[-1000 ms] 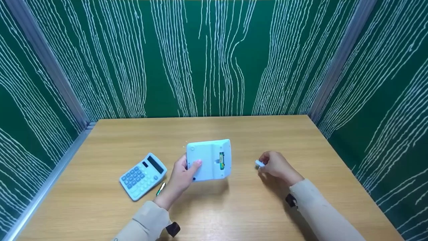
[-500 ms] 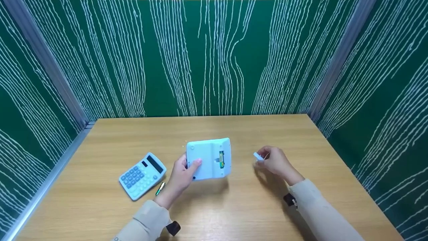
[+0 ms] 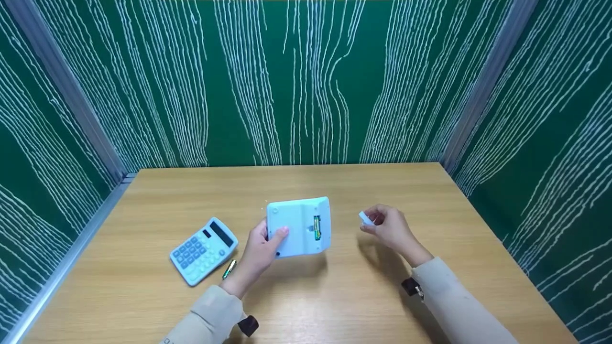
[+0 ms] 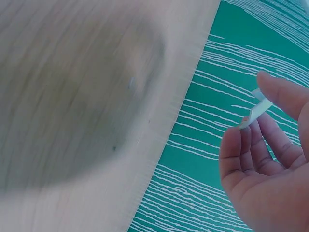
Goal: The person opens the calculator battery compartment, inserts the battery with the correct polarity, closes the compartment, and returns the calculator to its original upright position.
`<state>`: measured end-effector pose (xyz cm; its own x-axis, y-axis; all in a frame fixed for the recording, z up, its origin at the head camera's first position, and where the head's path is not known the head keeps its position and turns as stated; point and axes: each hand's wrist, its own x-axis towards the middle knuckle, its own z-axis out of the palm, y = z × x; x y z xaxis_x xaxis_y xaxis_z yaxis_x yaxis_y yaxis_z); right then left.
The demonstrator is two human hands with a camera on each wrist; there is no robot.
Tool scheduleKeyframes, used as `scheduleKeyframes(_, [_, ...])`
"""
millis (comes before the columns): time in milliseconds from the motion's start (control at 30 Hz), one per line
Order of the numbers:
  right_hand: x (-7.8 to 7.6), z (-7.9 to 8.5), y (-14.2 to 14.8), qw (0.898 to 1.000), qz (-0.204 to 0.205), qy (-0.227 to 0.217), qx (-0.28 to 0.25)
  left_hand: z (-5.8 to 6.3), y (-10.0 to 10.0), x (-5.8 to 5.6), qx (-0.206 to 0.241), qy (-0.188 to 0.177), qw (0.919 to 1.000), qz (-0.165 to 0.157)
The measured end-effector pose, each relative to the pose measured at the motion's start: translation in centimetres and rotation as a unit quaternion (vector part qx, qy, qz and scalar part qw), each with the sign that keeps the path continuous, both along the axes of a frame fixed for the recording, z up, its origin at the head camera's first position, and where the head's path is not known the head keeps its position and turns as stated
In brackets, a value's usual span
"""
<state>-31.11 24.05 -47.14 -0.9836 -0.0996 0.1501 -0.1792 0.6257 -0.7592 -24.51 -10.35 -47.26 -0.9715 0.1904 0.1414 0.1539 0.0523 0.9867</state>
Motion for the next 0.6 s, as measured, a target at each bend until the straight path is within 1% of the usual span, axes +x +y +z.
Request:
scheduleKeyframes(167, [0.2, 0.3, -0.4, 1.000, -0.001, 0.008, -0.016, 0.0, 0.1, 0.0, -0.001, -0.001, 1.0000, 0.001])
scheduleKeyframes(500, [0.9, 1.0, -1.4, 0.998, -0.008, 0.005, -0.056, 0.1, 0.2, 0.0, -0.001, -0.007, 1.0000, 0.001])
scheduleKeyframes(600, [1.0, 1.2, -1.7, 0.997, -0.006, 0.004, -0.071, 0.2, 0.3, 0.0, 0.003, -0.002, 1.0000, 0.004])
